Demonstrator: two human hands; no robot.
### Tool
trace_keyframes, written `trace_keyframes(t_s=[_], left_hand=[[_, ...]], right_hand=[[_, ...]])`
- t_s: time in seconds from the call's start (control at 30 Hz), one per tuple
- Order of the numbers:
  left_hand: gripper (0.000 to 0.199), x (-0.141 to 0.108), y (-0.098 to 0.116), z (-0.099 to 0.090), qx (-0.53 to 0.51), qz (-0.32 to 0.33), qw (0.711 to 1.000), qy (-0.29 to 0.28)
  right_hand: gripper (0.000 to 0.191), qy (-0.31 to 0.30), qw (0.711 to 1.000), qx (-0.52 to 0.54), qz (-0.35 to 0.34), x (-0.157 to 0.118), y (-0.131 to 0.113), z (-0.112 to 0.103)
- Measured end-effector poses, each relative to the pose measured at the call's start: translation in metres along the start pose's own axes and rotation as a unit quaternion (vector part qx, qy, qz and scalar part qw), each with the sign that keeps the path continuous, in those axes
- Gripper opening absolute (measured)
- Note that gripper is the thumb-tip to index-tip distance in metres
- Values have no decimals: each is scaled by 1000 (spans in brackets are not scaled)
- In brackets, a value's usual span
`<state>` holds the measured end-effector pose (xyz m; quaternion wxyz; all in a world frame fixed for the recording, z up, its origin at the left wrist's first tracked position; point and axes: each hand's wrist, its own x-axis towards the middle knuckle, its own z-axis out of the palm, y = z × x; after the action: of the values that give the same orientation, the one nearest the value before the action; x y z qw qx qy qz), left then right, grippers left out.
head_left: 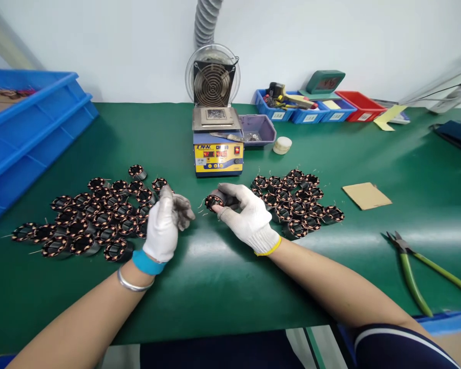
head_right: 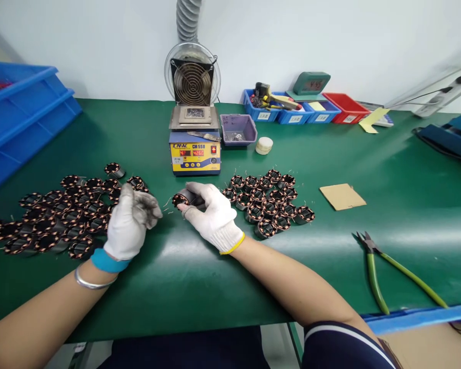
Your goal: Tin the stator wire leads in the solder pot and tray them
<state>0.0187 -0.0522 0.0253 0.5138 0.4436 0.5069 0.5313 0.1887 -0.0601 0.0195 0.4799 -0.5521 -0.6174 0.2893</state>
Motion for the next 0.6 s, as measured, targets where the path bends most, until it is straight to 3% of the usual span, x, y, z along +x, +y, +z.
trace_keyframes(t_s=[0.13,0.23,0.33,0.43,0.6], left_hand=[[55,-2,-15,11,76,33,993,-80],[48,0,-20,15,150,52,976,-152],[44,2,-21,17,210,61,958,-183],[46,3,-21,17,235,47,952,-189],[43,3,-19,16,249,47,945,-206]], right_hand=[[41,25,998,-38,-38,24,-10,-15],[44,57,984,-146,-80,74,-20,-32],[46,61,945,-305,-104,142,-32,-44],[45,45,897,-433,-75,201,-43,-45],[38,23,855,-515,-58,245,-47,-28]])
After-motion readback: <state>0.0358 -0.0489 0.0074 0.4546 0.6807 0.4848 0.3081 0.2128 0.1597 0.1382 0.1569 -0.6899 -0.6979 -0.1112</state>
